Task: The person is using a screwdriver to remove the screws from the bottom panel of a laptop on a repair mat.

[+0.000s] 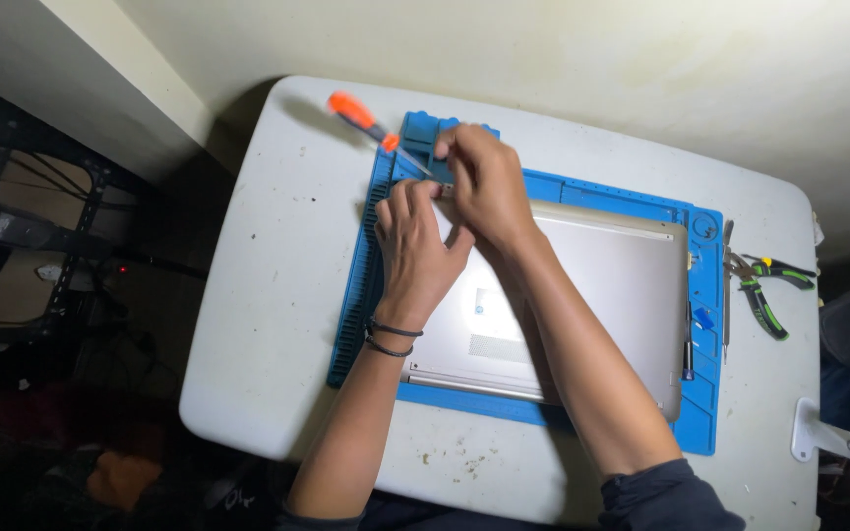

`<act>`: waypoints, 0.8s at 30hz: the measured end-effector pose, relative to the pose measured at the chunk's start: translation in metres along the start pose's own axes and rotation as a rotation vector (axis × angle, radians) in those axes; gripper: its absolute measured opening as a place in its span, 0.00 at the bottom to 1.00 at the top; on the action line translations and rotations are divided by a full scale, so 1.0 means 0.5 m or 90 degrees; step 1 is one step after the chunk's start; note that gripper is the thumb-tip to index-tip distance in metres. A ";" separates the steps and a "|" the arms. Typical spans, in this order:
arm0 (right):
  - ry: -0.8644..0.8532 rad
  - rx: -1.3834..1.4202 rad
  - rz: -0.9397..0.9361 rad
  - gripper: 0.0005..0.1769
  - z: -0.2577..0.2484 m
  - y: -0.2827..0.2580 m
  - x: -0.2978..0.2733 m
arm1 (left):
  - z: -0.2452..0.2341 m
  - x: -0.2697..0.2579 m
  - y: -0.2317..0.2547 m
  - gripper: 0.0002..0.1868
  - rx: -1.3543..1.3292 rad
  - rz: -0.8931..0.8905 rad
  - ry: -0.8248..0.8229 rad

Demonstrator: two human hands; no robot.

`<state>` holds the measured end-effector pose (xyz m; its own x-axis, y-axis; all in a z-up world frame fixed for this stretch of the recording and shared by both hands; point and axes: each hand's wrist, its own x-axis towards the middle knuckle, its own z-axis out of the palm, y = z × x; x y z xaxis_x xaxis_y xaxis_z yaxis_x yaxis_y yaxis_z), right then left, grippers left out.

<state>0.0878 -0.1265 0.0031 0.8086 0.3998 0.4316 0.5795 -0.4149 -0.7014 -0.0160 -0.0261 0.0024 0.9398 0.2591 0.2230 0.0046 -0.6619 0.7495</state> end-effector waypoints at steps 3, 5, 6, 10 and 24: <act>-0.034 0.005 0.012 0.11 0.013 0.011 -0.018 | -0.032 0.038 -0.045 0.33 -0.196 -0.069 0.117; -0.050 -0.046 0.030 0.11 0.006 0.011 -0.033 | -0.074 0.043 -0.084 0.24 -0.129 -0.062 0.193; -0.070 -0.099 0.068 0.12 -0.002 0.011 -0.053 | -0.091 0.039 -0.101 0.17 -0.065 -0.066 0.252; -0.031 -0.090 0.067 0.11 -0.010 -0.011 -0.032 | -0.065 0.089 -0.141 0.15 0.010 -0.035 0.249; -0.017 -0.077 0.069 0.12 -0.015 -0.005 -0.046 | -0.030 0.044 -0.155 0.20 0.055 -0.026 0.021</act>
<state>0.0683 -0.1411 -0.0008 0.8650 0.3688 0.3404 0.4983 -0.5512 -0.6692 -0.0008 0.0415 -0.0417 0.9265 0.3090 0.2148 0.0731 -0.7078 0.7026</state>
